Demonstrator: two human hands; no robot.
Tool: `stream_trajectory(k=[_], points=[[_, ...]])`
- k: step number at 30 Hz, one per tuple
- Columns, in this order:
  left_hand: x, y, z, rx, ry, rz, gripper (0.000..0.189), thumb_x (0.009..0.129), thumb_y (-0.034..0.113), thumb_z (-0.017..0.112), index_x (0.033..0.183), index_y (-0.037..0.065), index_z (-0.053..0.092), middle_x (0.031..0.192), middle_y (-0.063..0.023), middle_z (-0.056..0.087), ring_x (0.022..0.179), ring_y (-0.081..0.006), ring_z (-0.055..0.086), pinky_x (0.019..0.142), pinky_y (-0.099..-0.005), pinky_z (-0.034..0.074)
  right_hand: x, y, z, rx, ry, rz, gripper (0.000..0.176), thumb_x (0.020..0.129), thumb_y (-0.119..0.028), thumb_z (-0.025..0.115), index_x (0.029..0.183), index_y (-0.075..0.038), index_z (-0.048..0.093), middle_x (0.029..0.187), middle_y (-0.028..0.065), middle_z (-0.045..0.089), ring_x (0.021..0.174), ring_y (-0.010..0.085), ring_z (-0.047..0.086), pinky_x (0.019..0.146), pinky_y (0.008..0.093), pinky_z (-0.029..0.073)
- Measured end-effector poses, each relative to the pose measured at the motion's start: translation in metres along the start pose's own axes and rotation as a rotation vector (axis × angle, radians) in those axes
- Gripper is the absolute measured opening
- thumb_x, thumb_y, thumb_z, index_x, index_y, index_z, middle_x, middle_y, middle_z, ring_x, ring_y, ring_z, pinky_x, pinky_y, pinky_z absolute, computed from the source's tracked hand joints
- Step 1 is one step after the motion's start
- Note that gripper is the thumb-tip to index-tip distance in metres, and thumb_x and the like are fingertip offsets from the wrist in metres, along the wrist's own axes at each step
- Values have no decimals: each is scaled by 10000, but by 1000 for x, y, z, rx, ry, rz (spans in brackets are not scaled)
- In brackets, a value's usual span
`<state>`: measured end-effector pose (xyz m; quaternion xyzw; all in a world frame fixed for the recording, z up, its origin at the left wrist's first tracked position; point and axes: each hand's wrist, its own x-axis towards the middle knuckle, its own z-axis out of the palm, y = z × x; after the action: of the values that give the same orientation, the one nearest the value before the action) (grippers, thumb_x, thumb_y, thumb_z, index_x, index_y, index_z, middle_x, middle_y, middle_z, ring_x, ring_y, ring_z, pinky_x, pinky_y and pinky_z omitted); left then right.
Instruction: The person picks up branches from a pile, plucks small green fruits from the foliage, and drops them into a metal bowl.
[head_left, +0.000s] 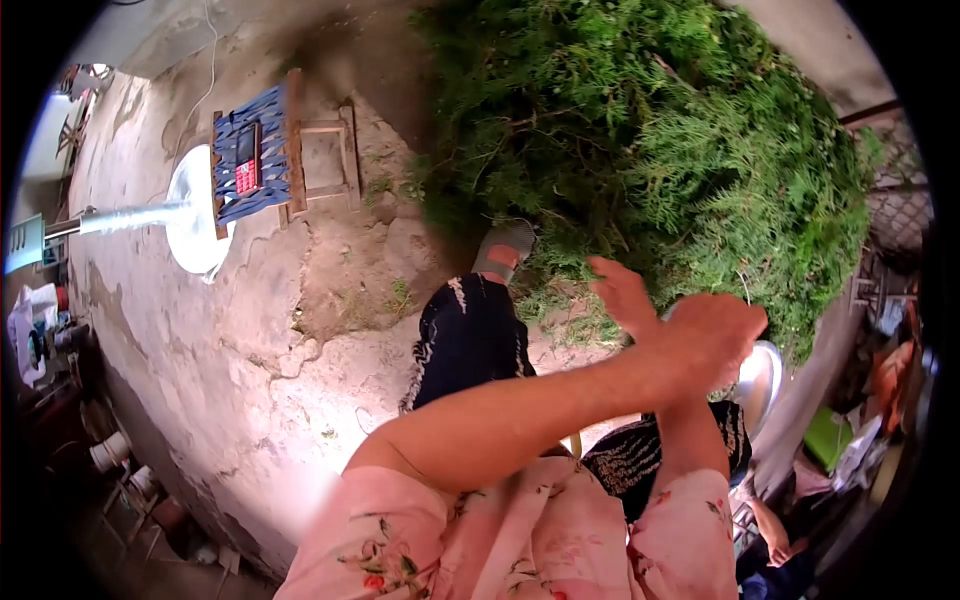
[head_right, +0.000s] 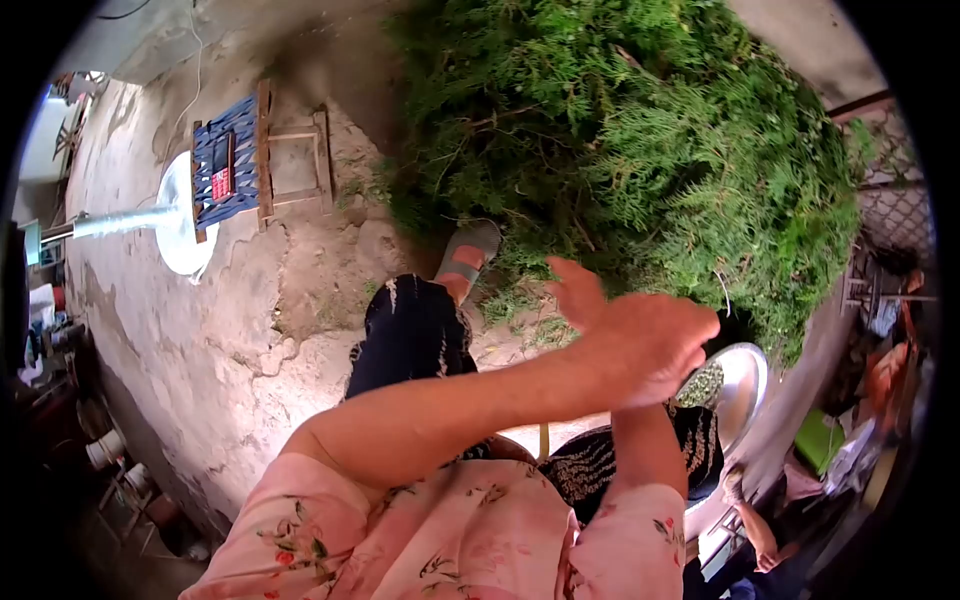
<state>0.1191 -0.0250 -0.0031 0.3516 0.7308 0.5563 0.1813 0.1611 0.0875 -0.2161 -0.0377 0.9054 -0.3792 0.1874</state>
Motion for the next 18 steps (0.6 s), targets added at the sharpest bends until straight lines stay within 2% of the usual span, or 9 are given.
stream_trajectory(k=[1, 3, 6, 8, 12, 14, 16, 17, 18], points=[[1, -5, 8, -6, 70, 52, 110, 701, 64, 586, 783, 48, 515, 731, -120, 562, 711, -307, 574, 565, -422, 454, 27, 7, 33, 89, 7, -77, 429, 800, -87, 600, 1200, -20, 460, 1177, 131, 518, 1070, 271, 503, 880, 360, 408], [0, -6, 9, -42, 212, 90, 128, 646, 31, 578, 737, 44, 490, 702, -117, 547, 700, -311, 568, 575, -428, 439, 70, -56, 44, -69, -64, -34, 464, 762, -43, 596, 1204, -30, 457, 1190, 170, 491, 1086, 343, 485, 883, 373, 411], [1, -5, -1, -54, 270, 43, 120, 645, 23, 569, 723, 48, 481, 679, -114, 531, 687, -307, 556, 564, -412, 423, 117, -76, 92, 31, 28, -173, 518, 725, -14, 595, 1218, -35, 437, 1200, 190, 466, 1053, 374, 481, 873, 380, 419], [-1, -5, -13, -94, 289, 5, 133, 622, 40, 597, 731, 23, 525, 704, -145, 548, 697, -326, 561, 615, -417, 451, 136, -98, 103, -120, -26, -6, 431, 712, -13, 602, 1133, -28, 513, 1140, 174, 508, 1002, 351, 525, 818, 371, 449], [-4, -6, -19, -188, 361, 7, 122, 624, 37, 587, 720, 26, 513, 685, -147, 531, 673, -336, 545, 612, -419, 441, 152, -48, 120, -227, -226, -28, 263, 737, -47, 602, 998, -17, 588, 1050, 138, 562, 921, 352, 558, 757, 356, 477], [-6, -5, -19, -210, 355, -33, 120, 632, 36, 585, 724, 27, 509, 694, -155, 543, 704, -346, 550, 627, -432, 440, 131, -34, 103, -267, 240, -130, 118, 795, -85, 572, 849, 10, 616, 968, 111, 601, 847, 308, 597, 716, 331, 496], [-9, -5, -19, -234, 233, -77, 114, 685, 65, 577, 747, 37, 486, 713, -136, 541, 709, -337, 549, 632, -425, 428, 107, -36, 68, 787, 349, 404, 167, 865, -118, 519, 873, 30, 593, 972, 118, 604, 846, 259, 611, 749, 334, 505], [-10, -5, -18, -249, 109, -123, 120, 737, 95, 569, 770, 47, 464, 732, -118, 540, 715, -327, 547, 637, -418, 416, 91, -40, 50, 980, 422, 388, 172, 876, -123, 515, 883, 33, 585, 970, 132, 605, 887, 246, 602, 774, 343, 504], [-12, -7, -15, -244, 111, -124, 105, 772, 117, 556, 787, 28, 504, 757, -131, 567, 706, -319, 565, 637, -400, 437, 74, -43, 32, 1172, 500, 364, 178, 886, -128, 510, 893, 36, 578, 969, 145, 606, 928, 232, 593, 800, 353, 503]])
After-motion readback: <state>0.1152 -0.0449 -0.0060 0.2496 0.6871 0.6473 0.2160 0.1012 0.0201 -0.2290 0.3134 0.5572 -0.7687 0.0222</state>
